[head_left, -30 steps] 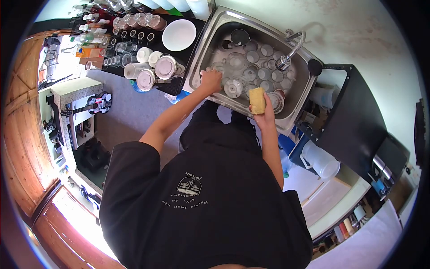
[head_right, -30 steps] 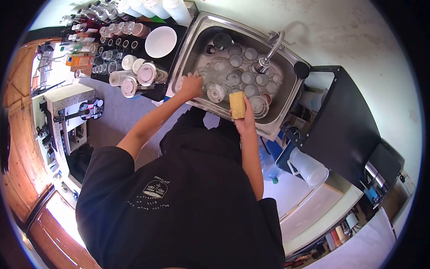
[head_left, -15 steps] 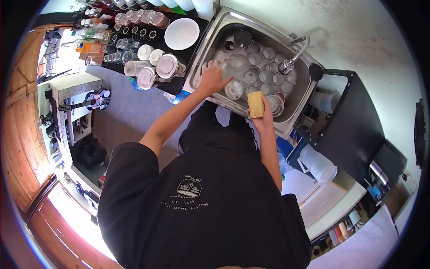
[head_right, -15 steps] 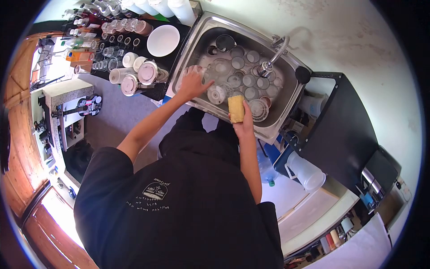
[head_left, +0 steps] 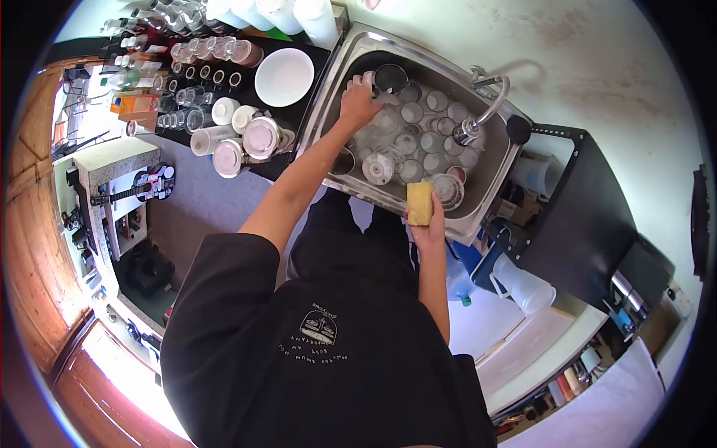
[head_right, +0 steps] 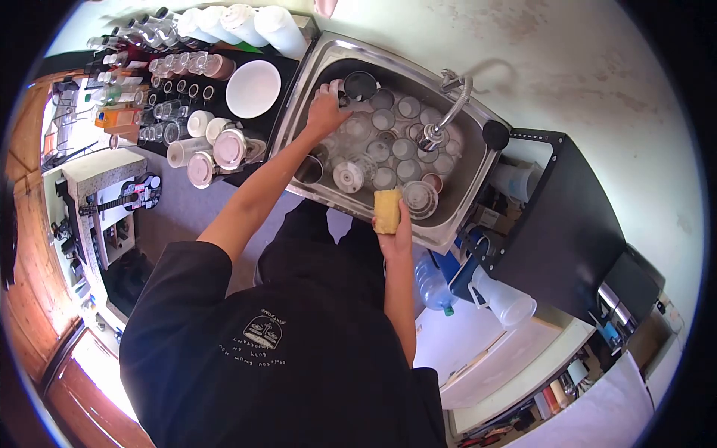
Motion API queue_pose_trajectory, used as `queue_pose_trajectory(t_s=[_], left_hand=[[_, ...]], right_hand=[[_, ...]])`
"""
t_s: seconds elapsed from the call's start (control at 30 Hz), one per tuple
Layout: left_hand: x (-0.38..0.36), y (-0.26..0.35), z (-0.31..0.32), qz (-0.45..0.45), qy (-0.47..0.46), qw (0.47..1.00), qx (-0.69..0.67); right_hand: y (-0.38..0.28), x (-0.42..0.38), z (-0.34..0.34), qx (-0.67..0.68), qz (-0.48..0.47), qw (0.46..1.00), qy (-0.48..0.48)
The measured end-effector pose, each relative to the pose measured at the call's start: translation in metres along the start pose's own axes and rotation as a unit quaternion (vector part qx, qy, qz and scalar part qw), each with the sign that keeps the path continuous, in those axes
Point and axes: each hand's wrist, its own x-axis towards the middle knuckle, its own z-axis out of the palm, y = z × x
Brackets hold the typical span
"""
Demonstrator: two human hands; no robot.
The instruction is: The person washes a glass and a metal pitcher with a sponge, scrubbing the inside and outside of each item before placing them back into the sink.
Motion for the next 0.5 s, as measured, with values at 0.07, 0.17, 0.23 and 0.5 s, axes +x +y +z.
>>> queue_pose_trajectory(t_s=[0.07,0.17,0.23,0.5], left_hand=[[0.011,0.002,0.002,0.027,0.009,1.000,-0.003],[0.018,0.017,-0.009,0.013,-0.040,0.998,0.051],[0.022,0.014,0.002,-0.007,-0.073,0.996,0.052],[0.017,0.020,0.021,0.048,-0.013,0.998,0.040]], right_hand=[[-0.002,0.001,0.001,0.014,0.005,1.000,0.012],[-0.006,0.002,0.003,0.021,0.015,0.999,0.027],[-0.010,0.003,0.007,0.013,0.015,0.999,0.028],[-0.028,0.011,0.018,0.000,0.013,1.000,0.015]])
